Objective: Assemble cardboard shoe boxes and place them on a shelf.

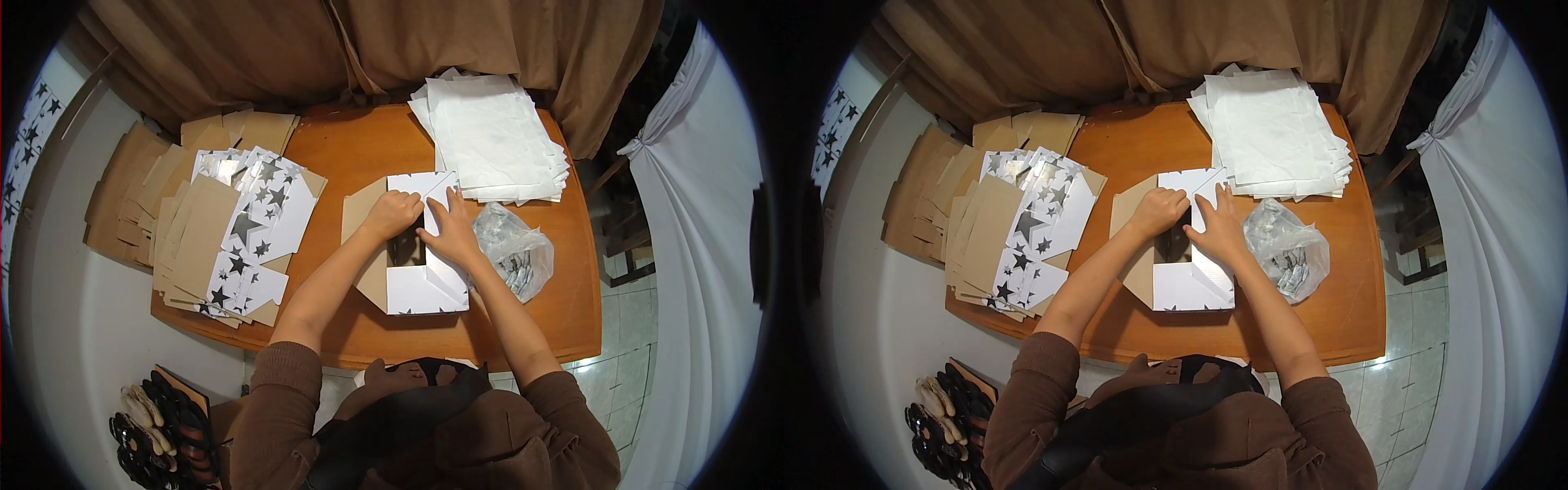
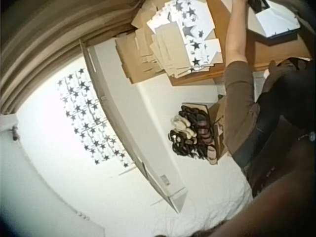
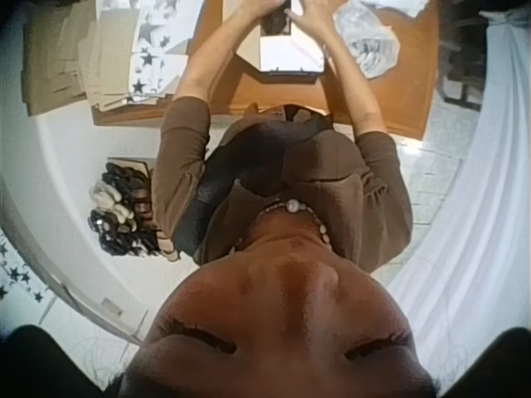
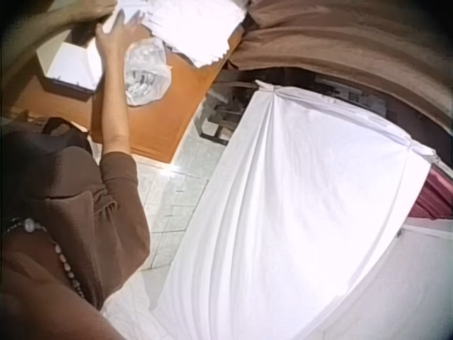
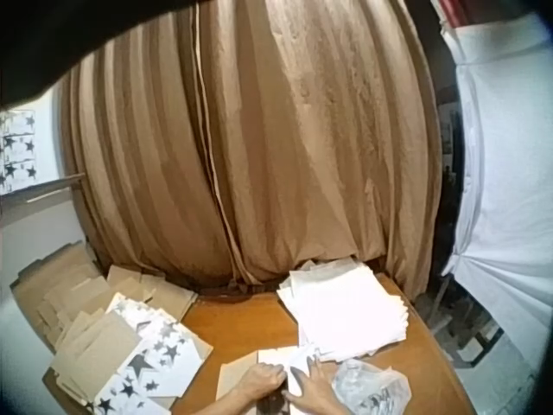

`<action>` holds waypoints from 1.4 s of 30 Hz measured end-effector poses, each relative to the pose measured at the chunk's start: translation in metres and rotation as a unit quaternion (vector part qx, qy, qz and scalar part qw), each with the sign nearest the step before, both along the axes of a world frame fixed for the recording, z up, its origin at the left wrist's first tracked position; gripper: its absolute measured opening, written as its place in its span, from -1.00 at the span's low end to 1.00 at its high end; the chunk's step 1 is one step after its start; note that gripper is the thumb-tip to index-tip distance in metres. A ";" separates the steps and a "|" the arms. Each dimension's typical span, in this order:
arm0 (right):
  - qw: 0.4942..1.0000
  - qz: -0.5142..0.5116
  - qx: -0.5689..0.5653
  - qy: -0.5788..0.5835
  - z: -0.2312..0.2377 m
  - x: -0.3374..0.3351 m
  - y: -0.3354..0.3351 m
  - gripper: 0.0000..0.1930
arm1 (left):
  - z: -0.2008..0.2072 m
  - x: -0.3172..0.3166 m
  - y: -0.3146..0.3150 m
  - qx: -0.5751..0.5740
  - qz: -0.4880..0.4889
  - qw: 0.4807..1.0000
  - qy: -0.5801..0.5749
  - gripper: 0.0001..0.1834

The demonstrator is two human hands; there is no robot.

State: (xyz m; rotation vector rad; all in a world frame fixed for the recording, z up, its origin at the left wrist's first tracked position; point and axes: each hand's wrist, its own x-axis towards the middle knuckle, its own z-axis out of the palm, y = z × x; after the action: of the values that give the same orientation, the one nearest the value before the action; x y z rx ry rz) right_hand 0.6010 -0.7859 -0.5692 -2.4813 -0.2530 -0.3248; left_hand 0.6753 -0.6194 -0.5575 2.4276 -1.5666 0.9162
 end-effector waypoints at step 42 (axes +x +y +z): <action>0.954 0.059 -0.180 -0.233 -0.020 -0.089 0.012 -0.56 | -0.011 -0.059 0.132 0.033 0.415 0.883 0.216 -0.53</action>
State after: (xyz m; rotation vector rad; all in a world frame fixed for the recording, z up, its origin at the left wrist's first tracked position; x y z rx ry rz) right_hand 0.5118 -0.7742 -0.5889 -2.6942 -0.7057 -0.8823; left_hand 0.6163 -0.4875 -0.5681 3.0853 -0.3827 0.3124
